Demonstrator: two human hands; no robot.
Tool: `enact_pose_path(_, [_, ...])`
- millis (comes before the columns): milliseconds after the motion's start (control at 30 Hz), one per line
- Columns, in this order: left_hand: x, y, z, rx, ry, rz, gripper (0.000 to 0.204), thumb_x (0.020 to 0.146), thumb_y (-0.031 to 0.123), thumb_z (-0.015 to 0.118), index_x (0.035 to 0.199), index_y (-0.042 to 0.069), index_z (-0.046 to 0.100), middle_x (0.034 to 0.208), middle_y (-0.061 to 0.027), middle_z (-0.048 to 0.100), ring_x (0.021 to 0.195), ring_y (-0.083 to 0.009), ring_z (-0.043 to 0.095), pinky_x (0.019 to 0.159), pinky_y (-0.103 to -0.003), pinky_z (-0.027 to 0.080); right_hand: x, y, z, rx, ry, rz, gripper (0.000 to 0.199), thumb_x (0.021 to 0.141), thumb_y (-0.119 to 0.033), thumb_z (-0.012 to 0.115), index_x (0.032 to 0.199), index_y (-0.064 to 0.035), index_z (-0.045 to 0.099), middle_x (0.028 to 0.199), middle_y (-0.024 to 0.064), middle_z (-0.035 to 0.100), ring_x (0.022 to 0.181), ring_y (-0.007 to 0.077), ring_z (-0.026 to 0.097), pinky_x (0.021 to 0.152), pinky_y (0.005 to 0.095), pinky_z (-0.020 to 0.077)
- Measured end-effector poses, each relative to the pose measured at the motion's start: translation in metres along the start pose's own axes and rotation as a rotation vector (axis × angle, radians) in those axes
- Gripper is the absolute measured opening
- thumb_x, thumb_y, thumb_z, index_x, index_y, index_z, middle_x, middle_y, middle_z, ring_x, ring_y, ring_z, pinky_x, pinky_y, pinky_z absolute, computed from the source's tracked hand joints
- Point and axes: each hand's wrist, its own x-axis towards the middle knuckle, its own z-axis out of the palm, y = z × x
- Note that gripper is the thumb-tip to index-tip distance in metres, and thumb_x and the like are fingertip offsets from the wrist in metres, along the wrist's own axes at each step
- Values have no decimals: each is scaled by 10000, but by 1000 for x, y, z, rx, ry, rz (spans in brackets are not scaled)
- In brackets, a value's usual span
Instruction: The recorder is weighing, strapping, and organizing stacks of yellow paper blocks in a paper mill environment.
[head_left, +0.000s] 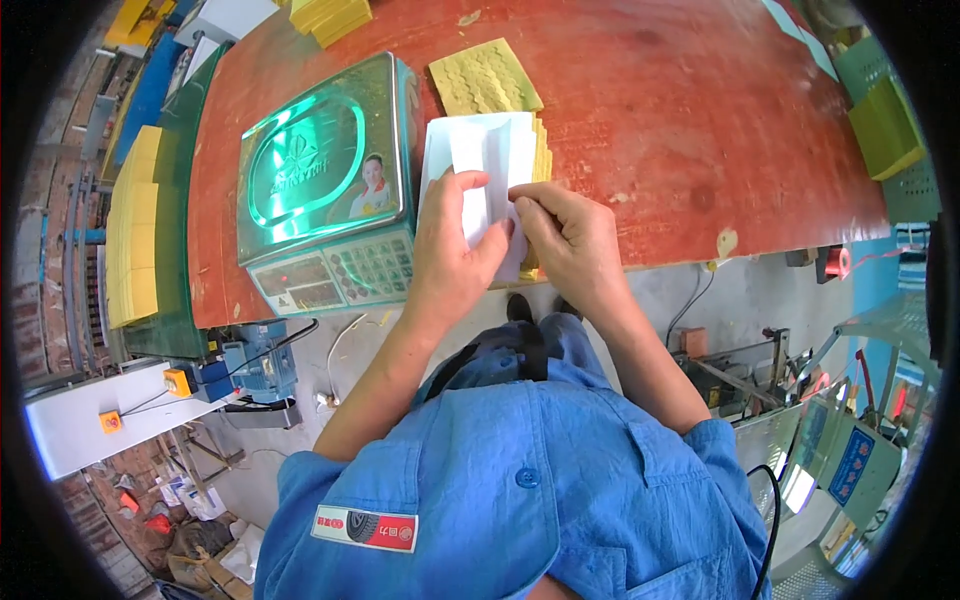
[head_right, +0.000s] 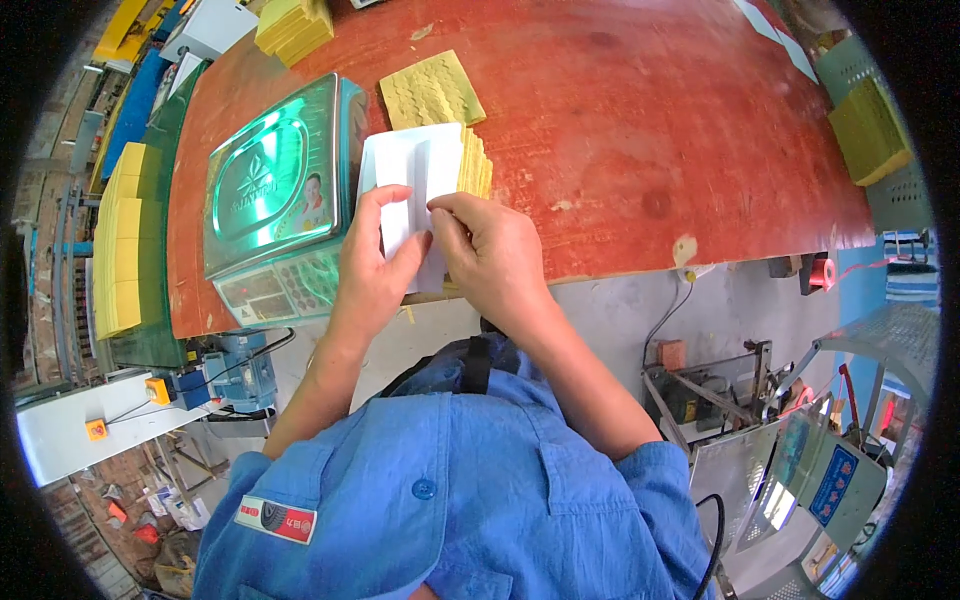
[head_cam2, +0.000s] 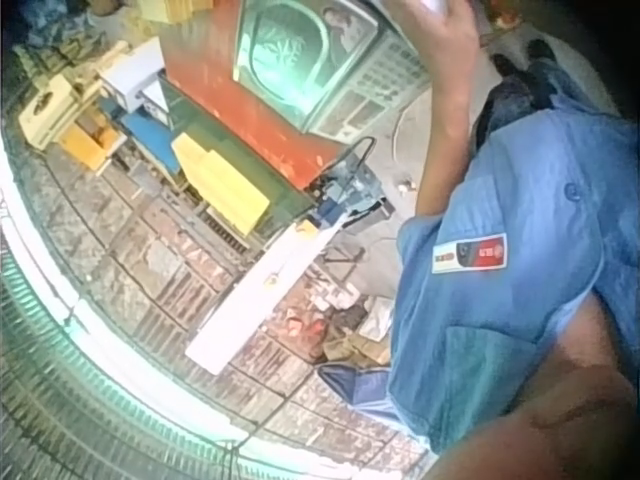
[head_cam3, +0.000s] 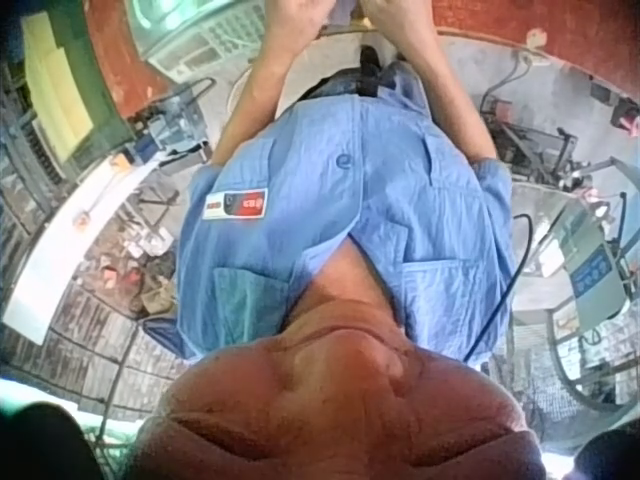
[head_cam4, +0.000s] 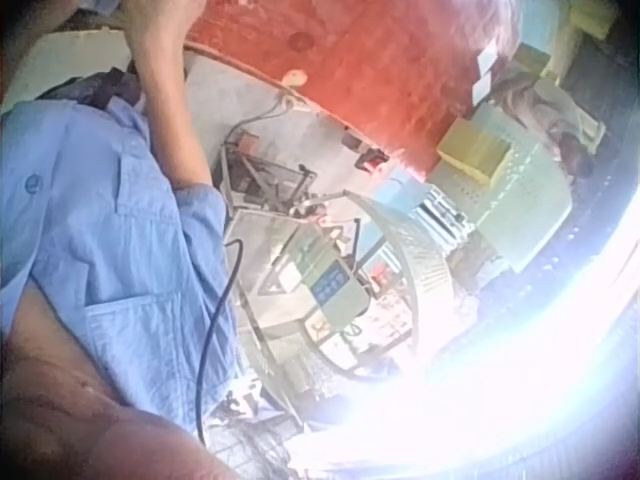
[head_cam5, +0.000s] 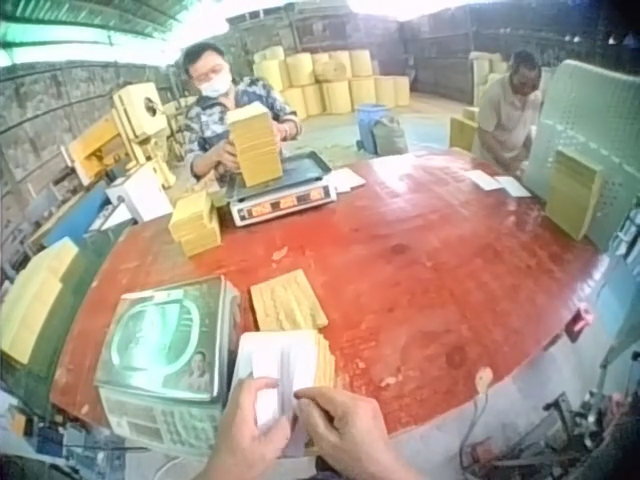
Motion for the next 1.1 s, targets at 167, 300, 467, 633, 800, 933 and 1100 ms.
enact_pose_path(167, [-5, 8, -14, -194, -18, -89, 357, 878, 32, 613, 1221, 6, 519, 1104, -92, 600, 1009, -165, 571, 862, -295, 465, 8, -16, 4, -119, -62, 88, 198, 887, -196, 621, 928, -10, 676, 740, 213, 660, 671, 331, 679, 601, 404, 514])
enact_pose_path(300, [-13, 12, -36, -103, 169, -13, 295, 870, -54, 578, 1155, 20, 596, 1040, -112, 657, 915, -199, 641, 808, -301, 485, 8, -16, 5, -200, 24, 40, 173, 869, -149, 660, 801, -5, 593, 661, 189, 607, 563, 306, 610, 549, 398, 480])
enact_pose_path(467, [-7, 47, -64, -384, 309, -18, 320, 921, -48, 549, 1240, -18, 556, 1080, -40, 651, 869, -61, 559, 766, -221, 453, 5, -22, -6, -103, 256, -56, 174, 838, -56, 683, 753, -16, 536, 599, 139, 530, 508, 203, 492, 507, 357, 430])
enact_pose_path(633, [4, 43, -60, -360, 369, -72, 242, 925, -28, 553, 1163, -70, 568, 1045, -79, 650, 848, -91, 542, 727, -229, 442, -2, -8, -33, -133, 391, -125, 237, 822, -61, 702, 747, -17, 482, 639, 161, 470, 540, 266, 470, 519, 375, 419])
enact_pose_path(800, [26, 73, -38, -286, 107, 73, 63, 914, -32, 567, 958, -34, 612, 872, -36, 598, 802, -83, 528, 715, -225, 441, -21, 9, -69, 72, 523, -9, 162, 908, -83, 641, 830, -16, 515, 642, 135, 435, 560, 180, 448, 529, 329, 406])
enact_pose_path(933, [74, 147, 17, -219, -107, 410, 113, 840, -62, 630, 927, 5, 657, 858, -44, 599, 797, -134, 557, 700, -238, 448, -40, 34, -124, 209, 750, 62, 63, 951, -76, 590, 935, -16, 601, 660, -24, 466, 610, 47, 416, 532, 247, 377])
enact_pose_path(1100, [135, 216, 103, -99, -251, 736, 128, 793, -69, 642, 870, 32, 657, 833, -62, 574, 744, -197, 548, 644, -288, 412, -46, 86, -206, 396, 931, 146, 73, 966, -65, 568, 994, -25, 622, 762, -63, 510, 701, 28, 456, 611, 211, 392])
